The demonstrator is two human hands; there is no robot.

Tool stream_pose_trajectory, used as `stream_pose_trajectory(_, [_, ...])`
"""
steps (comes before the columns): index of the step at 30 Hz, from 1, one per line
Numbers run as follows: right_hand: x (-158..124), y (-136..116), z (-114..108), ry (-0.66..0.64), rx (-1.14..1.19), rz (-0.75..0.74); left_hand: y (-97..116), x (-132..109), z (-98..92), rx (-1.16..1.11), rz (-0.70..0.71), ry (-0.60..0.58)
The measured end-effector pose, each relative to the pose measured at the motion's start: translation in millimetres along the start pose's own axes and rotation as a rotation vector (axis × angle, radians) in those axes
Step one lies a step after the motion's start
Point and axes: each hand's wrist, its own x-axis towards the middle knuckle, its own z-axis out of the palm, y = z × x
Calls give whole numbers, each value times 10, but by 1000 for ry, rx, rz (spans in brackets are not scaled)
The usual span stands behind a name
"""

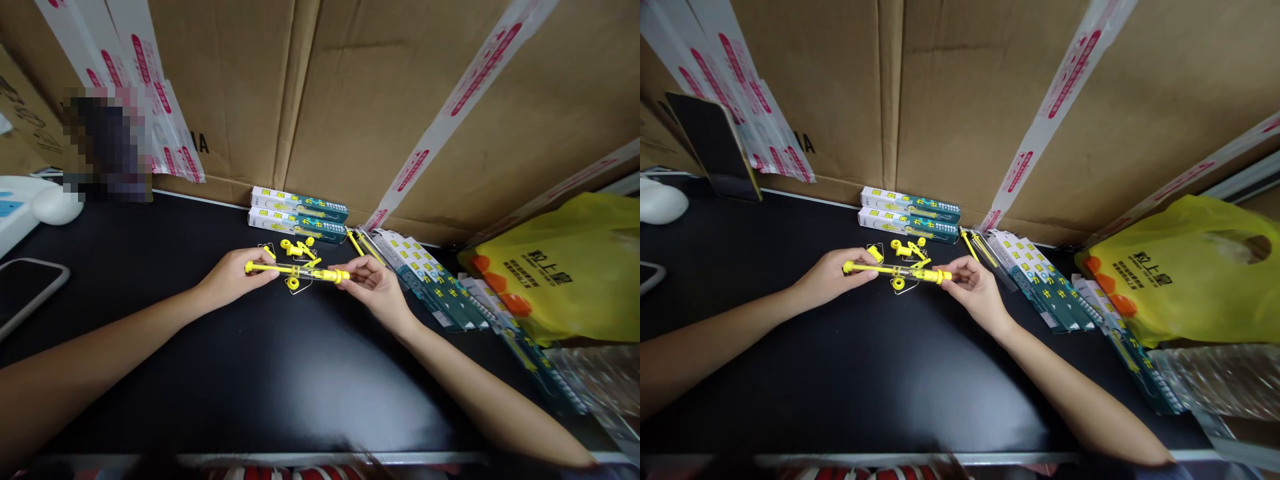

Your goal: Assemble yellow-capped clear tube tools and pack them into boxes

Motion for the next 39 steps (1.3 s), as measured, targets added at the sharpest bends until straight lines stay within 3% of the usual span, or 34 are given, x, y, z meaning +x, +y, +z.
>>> stream_pose_trajectory(12, [-33,-36,-4,-67,-64,-21,-7,-1,7,-3,-7,-9])
stream_pose_trajectory(20, [11,27,-60,5,-72,4,17,2,-13,-17,-8,15])
stream_pose_trajectory(28, [9,-3,-60,-152,-32,33,11,0,-12,-11,-5,13])
stream_pose_trajectory(39, [38,-25,-47,-131,36,72,-11,3,-3,-33,-11,1])
